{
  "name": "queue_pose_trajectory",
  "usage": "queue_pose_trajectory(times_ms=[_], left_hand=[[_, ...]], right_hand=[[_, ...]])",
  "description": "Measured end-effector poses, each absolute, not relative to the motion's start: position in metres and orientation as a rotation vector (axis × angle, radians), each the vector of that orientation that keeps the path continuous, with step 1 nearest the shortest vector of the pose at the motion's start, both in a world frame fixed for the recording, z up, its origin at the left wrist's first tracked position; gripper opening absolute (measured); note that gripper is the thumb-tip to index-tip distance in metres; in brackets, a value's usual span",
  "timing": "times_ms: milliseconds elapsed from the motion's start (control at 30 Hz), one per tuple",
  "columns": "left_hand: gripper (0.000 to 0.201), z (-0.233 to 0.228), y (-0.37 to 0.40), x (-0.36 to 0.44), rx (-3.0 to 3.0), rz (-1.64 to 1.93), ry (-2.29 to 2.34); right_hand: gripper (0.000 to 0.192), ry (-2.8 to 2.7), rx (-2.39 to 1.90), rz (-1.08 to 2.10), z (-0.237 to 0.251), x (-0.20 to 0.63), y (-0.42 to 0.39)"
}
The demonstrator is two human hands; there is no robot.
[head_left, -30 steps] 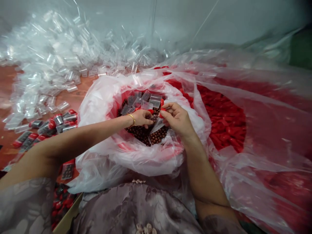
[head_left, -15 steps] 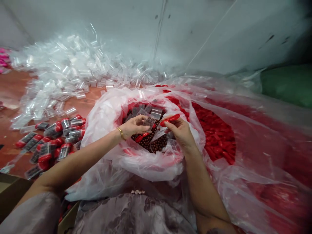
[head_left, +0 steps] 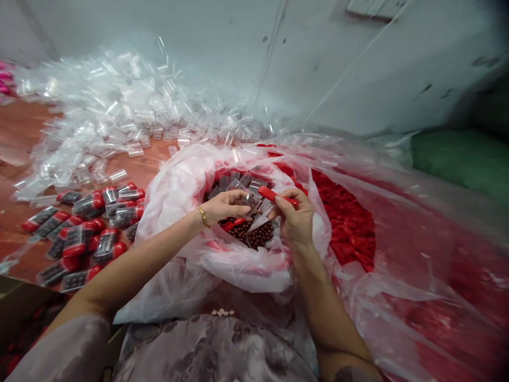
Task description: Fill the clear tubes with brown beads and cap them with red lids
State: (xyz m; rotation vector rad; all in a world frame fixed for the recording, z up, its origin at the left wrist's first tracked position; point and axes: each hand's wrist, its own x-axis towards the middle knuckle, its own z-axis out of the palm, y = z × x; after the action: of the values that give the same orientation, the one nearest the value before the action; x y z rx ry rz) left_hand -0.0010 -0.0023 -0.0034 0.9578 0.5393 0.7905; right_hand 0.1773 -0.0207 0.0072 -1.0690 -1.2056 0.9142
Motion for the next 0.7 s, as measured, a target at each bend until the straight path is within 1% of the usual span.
queue_pose_trajectory(times_ms=[233, 367, 433, 533, 633, 700], left_hand=[[0.050, -0.008, -0.001, -0.001, 1.069, 0.918, 0.554], [0.048, -0.010, -0.002, 0.001, 1.162, 0.892, 0.507], [0.050, -0.009, -0.003, 0.001, 1.185, 0.881, 0.480], [0.053, -0.007, -0.003, 0.000, 1.168, 0.857, 0.456], [0.053, -0.006, -0.004, -0.003, 1.114, 0.827, 0.444], [0.052, -0.005, -0.004, -0.003, 1.084, 0.821, 0.446]], right_hand=[[0.019, -1.514, -1.246, 0.673, 0.001, 0.177, -0.030], [0.012, -1.610, -1.246, 0.547, 0.001, 0.183, -0.033], [0.010, -1.636, -1.212, 0.589, 0.001, 0.184, -0.032], [0.015, -1.641, -1.198, 0.720, 0.002, 0.182, -0.031], [0.016, -1.611, -1.188, 0.870, 0.009, 0.179, -0.030], [0.028, -1.588, -1.187, 0.920, 0.016, 0.178, -0.030]])
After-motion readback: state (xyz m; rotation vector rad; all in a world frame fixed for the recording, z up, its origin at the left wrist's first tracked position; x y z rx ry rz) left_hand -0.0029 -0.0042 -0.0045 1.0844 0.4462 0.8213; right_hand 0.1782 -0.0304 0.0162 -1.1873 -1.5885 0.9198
